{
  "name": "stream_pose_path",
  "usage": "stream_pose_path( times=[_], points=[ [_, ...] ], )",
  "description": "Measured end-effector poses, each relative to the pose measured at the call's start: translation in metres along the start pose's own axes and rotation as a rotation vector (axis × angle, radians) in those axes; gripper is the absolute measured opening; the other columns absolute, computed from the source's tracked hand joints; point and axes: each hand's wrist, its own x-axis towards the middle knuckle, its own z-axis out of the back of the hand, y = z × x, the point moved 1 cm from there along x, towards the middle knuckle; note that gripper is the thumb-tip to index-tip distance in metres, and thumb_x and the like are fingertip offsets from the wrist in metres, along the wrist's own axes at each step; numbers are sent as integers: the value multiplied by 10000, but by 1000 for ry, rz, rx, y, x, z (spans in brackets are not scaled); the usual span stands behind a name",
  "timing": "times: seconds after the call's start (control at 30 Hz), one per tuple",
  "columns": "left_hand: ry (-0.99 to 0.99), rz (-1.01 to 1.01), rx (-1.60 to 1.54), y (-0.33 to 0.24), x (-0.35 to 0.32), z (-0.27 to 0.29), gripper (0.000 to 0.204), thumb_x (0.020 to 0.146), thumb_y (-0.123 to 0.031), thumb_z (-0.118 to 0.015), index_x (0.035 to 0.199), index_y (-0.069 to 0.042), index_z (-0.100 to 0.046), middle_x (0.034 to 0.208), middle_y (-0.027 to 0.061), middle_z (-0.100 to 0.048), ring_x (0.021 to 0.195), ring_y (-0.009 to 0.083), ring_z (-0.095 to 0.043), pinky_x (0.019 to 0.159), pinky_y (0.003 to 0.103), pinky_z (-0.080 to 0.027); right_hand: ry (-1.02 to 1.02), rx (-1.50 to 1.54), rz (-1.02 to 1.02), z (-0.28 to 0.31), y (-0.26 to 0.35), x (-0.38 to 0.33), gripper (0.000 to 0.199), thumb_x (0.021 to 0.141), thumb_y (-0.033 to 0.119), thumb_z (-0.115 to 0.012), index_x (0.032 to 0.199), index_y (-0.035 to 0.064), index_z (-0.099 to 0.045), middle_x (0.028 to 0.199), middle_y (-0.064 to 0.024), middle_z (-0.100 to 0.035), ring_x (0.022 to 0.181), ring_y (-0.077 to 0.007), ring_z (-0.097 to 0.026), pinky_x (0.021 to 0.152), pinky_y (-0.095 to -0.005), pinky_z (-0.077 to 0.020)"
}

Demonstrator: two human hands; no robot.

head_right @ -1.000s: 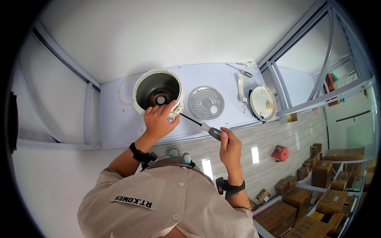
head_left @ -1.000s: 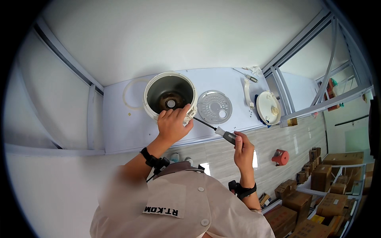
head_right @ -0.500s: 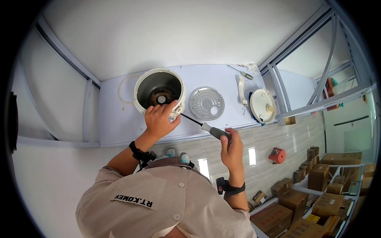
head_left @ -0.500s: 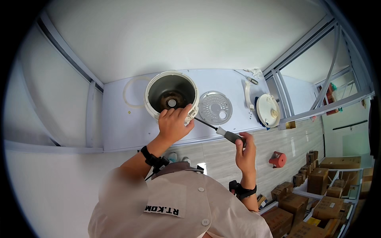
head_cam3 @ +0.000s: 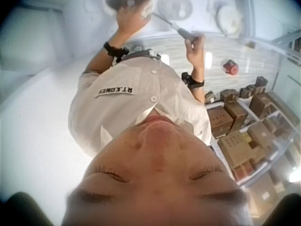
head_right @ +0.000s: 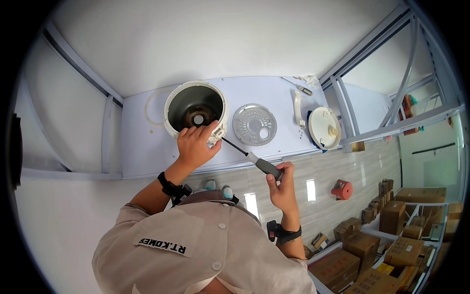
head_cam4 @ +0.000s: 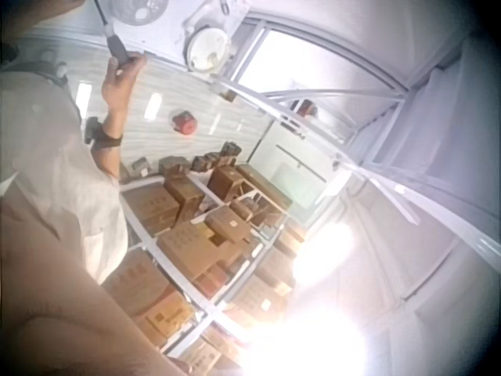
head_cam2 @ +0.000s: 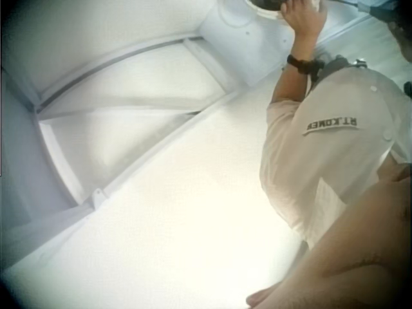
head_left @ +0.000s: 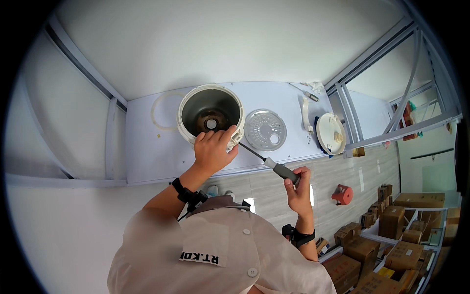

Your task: The person uses a screwdriver to tighten screws on a white circular plastic cover, then places it onto a white cylindrical appliance. The person continues to tighten screws on the appliance body and reattaches the cover, securing it with additional screws.

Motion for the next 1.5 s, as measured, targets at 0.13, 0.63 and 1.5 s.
stream_pose_path(
  times=[0.13, 0.63, 1.5],
  points=[
    [3, 0, -3, 0, 2, 1, 558, 686, -304, -883, 1224, -202, -778, 826, -16, -749, 694, 193, -652, 679, 345, -434, 17, 46, -293, -8, 16, -1, 358, 1116, 291, -617, 1340, 13, -586, 820, -26, -603, 705, -101, -549, 634, -276, -469],
    [4, 0, -33, 2, 2, 1, 567, 674, -301, -909, 1218, -197, -783, 873, -6, -775, 719, 201, -670, 677, 351, -448, 181, -369, 183, -14, 25, 0, 447, 912, 296, -826, 1285, 65, -741, 790, -134, -708, 646, -347, -670, 605, -429, -524],
    [63, -1, -29, 8, 0, 3, 574, 688, -301, -924, 1237, -201, -789, 827, -24, -732, 723, 183, -658, 682, 355, -440, 605, 212, -631, -24, 12, -1, 367, 989, 176, -735, 1299, 12, -628, 929, -42, -674, 840, -150, -634, 785, -324, -518]
  ],
)
